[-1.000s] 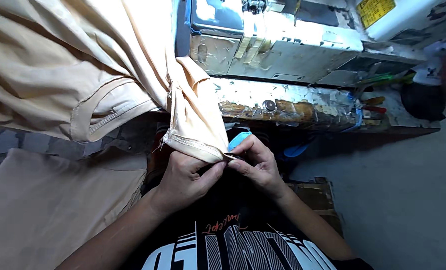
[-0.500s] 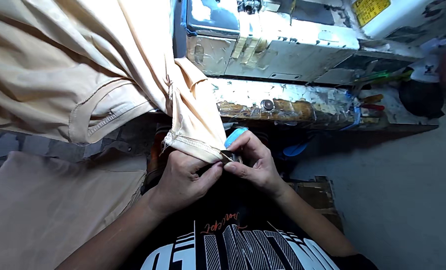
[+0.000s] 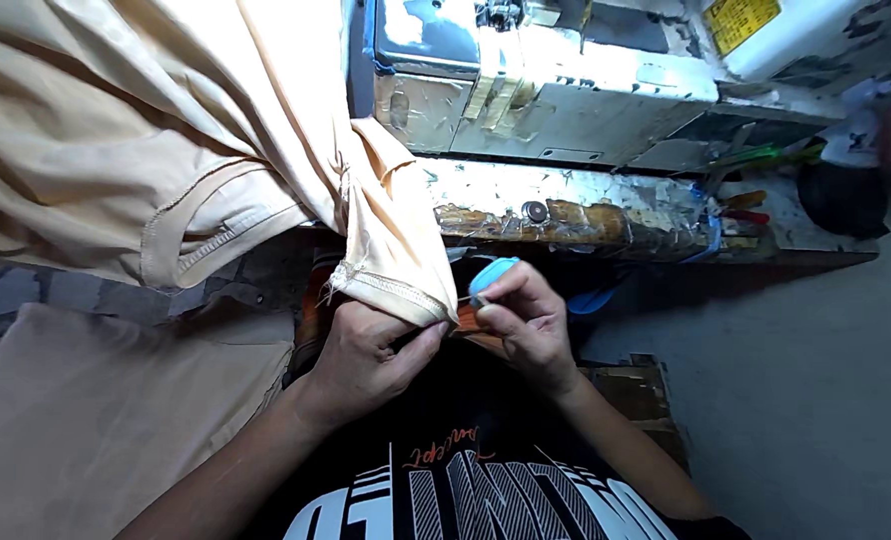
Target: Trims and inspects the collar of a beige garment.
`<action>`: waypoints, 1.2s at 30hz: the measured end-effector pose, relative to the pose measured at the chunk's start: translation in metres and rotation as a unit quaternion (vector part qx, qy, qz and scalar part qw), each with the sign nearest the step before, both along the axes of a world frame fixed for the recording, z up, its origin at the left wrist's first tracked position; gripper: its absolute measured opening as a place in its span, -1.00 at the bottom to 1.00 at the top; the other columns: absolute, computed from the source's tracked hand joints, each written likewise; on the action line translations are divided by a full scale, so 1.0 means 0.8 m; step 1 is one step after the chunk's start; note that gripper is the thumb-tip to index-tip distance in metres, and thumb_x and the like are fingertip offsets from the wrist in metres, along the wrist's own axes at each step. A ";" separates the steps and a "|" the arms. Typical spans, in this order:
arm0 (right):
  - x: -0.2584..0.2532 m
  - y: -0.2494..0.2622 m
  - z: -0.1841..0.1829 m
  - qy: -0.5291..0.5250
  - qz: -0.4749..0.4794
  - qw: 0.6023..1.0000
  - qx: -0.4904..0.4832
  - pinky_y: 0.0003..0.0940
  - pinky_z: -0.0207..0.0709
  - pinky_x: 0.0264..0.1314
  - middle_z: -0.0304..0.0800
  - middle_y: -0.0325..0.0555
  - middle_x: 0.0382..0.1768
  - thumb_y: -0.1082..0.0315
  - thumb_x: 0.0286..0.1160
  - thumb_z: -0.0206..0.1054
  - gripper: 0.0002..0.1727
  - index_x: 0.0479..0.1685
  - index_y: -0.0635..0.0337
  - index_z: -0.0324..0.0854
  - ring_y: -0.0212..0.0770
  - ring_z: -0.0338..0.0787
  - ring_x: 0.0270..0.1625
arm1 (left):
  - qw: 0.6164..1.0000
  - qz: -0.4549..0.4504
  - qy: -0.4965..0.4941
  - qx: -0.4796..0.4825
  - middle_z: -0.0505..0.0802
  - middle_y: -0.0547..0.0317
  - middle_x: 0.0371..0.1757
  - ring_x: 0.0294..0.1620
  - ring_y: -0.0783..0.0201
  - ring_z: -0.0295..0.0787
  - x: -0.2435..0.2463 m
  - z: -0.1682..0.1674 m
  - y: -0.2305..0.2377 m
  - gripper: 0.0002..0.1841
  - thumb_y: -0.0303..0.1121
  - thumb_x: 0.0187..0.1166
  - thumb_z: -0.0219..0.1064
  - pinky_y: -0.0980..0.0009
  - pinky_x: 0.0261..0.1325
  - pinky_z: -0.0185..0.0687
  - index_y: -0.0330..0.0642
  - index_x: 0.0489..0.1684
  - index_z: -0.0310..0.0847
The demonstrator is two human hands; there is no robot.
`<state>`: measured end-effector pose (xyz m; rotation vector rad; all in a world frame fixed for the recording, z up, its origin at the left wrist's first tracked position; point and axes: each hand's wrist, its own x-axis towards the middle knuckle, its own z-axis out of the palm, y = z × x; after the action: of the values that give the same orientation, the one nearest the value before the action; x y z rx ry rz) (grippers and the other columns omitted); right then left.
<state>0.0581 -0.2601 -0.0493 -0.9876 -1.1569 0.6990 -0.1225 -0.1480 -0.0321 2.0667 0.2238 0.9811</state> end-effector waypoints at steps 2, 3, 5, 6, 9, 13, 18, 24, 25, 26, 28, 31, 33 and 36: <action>0.012 -0.003 0.009 0.018 -0.036 0.999 0.007 -0.73 0.55 -0.29 0.74 -0.56 -0.19 0.20 0.64 0.37 -0.90 -0.01 -0.24 0.71 -0.66 0.63 -0.33 | 0.998 0.014 -0.005 -0.058 0.87 0.30 -0.37 -0.21 0.70 0.75 -0.002 0.001 0.002 -0.86 -0.46 0.48 0.40 0.71 -0.03 0.66 -0.29 -0.46 0.80; 0.018 -0.005 0.015 0.015 -0.053 0.998 0.015 -0.72 0.57 -0.29 0.75 -0.56 -0.19 0.20 0.63 0.37 -0.89 0.00 -0.26 0.71 -0.66 0.65 -0.33 | 0.995 0.024 -0.006 -0.093 0.87 0.34 -0.35 -0.19 0.69 0.77 -0.004 0.003 0.004 -0.89 -0.47 0.45 0.41 0.70 -0.01 0.69 -0.27 -0.44 0.80; 0.025 -0.008 0.030 0.003 -0.069 0.997 0.044 -0.71 0.61 -0.28 0.75 -0.57 -0.20 0.17 0.65 0.35 -0.89 0.02 -0.28 0.70 -0.65 0.66 -0.34 | 0.989 0.042 -0.008 -0.140 0.87 0.43 -0.31 -0.18 0.68 0.79 -0.010 0.009 0.010 -0.93 -0.48 0.44 0.42 0.67 -0.02 0.74 -0.21 -0.40 0.81; 0.026 -0.011 0.038 0.003 -0.074 0.995 0.061 -0.72 0.59 -0.28 0.76 -0.57 -0.20 0.15 0.65 0.36 -0.88 0.04 -0.29 0.71 -0.65 0.66 -0.34 | 0.988 0.052 -0.008 -0.145 0.86 0.45 -0.32 -0.19 0.69 0.78 -0.011 0.011 0.013 -0.93 -0.48 0.43 0.42 0.67 -0.03 0.73 -0.19 -0.41 0.80; 0.029 -0.023 0.060 0.016 -0.080 0.991 0.107 -0.69 0.61 -0.26 0.82 -0.55 -0.19 0.08 0.61 0.39 -0.84 0.07 -0.31 0.74 -0.61 0.72 -0.32 | 0.986 0.079 -0.004 -0.148 0.85 0.46 -0.35 -0.23 0.70 0.76 -0.012 0.012 0.018 -0.92 -0.50 0.44 0.39 0.68 -0.07 0.71 -0.20 -0.41 0.80; 0.033 -0.048 0.080 0.020 -0.085 0.983 0.162 -0.63 0.62 -0.30 0.85 -0.44 -0.19 0.08 0.60 0.40 -0.81 0.09 -0.22 0.76 -0.52 0.76 -0.32 | 0.972 0.138 0.005 -0.191 0.88 0.47 -0.30 -0.19 0.68 0.79 -0.016 0.004 0.029 -0.89 -0.59 0.42 0.43 0.65 -0.02 0.74 -0.17 -0.28 0.81; 0.050 -0.076 0.089 0.036 -0.046 0.974 0.218 -0.57 0.58 -0.35 0.80 -0.30 -0.22 0.06 0.64 0.34 -0.74 0.14 -0.11 0.74 -0.42 0.71 -0.36 | 0.930 0.152 -0.001 -0.334 0.90 0.42 -0.30 -0.22 0.60 0.83 -0.019 -0.003 0.034 -0.76 -0.74 0.44 0.28 0.54 -0.02 0.79 -0.18 -0.21 0.76; 0.030 -0.031 0.047 -0.402 -0.129 0.895 -0.144 -0.23 0.65 -0.37 0.81 -0.06 -0.17 -0.02 0.47 0.46 -0.54 0.16 0.12 0.69 -0.20 0.77 -0.38 | 0.884 -0.052 -0.093 -0.455 0.96 0.21 -0.18 -0.11 0.38 0.93 -0.030 0.048 0.024 -0.77 -0.17 0.65 0.33 0.38 0.14 0.82 0.01 -0.22 0.90; 0.025 -0.023 0.046 -0.471 -0.111 0.842 -0.241 0.11 0.67 -0.33 0.80 0.21 -0.05 -0.05 0.37 0.53 -0.32 0.41 0.19 0.60 0.12 0.83 -0.33 | 0.884 -0.040 -0.113 -0.451 0.96 0.19 -0.17 -0.09 0.37 0.93 -0.031 0.056 0.025 -0.77 -0.17 0.68 0.30 0.37 0.16 0.82 0.01 -0.21 0.88; 0.021 -0.017 0.048 -0.497 -0.097 0.805 -0.308 0.28 0.64 -0.25 0.76 0.32 0.07 -0.09 0.32 0.57 -0.13 0.64 0.13 0.44 0.27 0.84 -0.25 | 0.882 -0.020 -0.129 -0.452 0.95 0.18 -0.16 -0.08 0.35 0.92 -0.032 0.061 0.028 -0.75 -0.20 0.71 0.21 0.35 0.16 0.82 0.01 -0.20 0.83; 0.025 -0.014 0.054 -0.522 -0.127 0.784 -0.312 0.34 0.62 -0.30 0.76 0.37 0.06 -0.06 0.25 0.62 0.00 0.78 0.04 0.30 0.34 0.82 -0.29 | 0.868 0.012 -0.162 -0.470 0.94 0.14 -0.19 -0.09 0.31 0.92 -0.034 0.070 0.036 -0.67 -0.25 0.77 0.02 0.31 0.16 0.83 -0.02 -0.18 0.77; 0.045 -0.010 0.060 -0.559 -0.210 0.770 -0.225 0.26 0.60 -0.46 0.74 0.38 -0.12 0.02 0.26 0.61 -0.17 0.63 0.08 0.52 0.33 0.79 -0.41 | 0.836 0.054 -0.192 -0.511 0.90 0.14 -0.23 -0.12 0.30 0.89 -0.037 0.083 0.048 -0.56 -0.24 0.85 -0.21 0.30 0.14 0.81 -0.07 -0.14 0.68; 0.061 0.002 0.063 -0.571 -0.259 0.757 -0.183 0.27 0.60 -0.46 0.76 0.39 -0.15 0.11 0.44 0.46 -0.46 0.42 0.09 0.70 0.37 0.81 -0.38 | 0.828 0.069 -0.205 -0.518 0.90 0.13 -0.13 -0.07 0.27 0.90 -0.039 0.091 0.057 -0.52 -0.16 0.89 -0.32 0.28 0.15 0.82 -0.06 0.06 0.63; 0.089 0.030 0.062 -0.580 -0.290 0.747 -0.147 0.27 0.57 -0.46 0.76 0.38 -0.15 0.25 0.57 0.33 -0.62 0.32 0.07 0.77 0.38 0.80 -0.35 | 0.838 0.061 -0.203 -0.502 0.87 0.13 0.11 0.06 0.24 0.88 -0.047 0.093 0.072 -0.49 -0.07 0.89 -0.37 0.23 0.22 0.77 0.06 0.50 0.45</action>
<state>0.1289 -0.2363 0.0000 -2.0758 -1.6502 -0.3879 -0.1602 -0.0904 0.0420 0.8700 0.5175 1.0340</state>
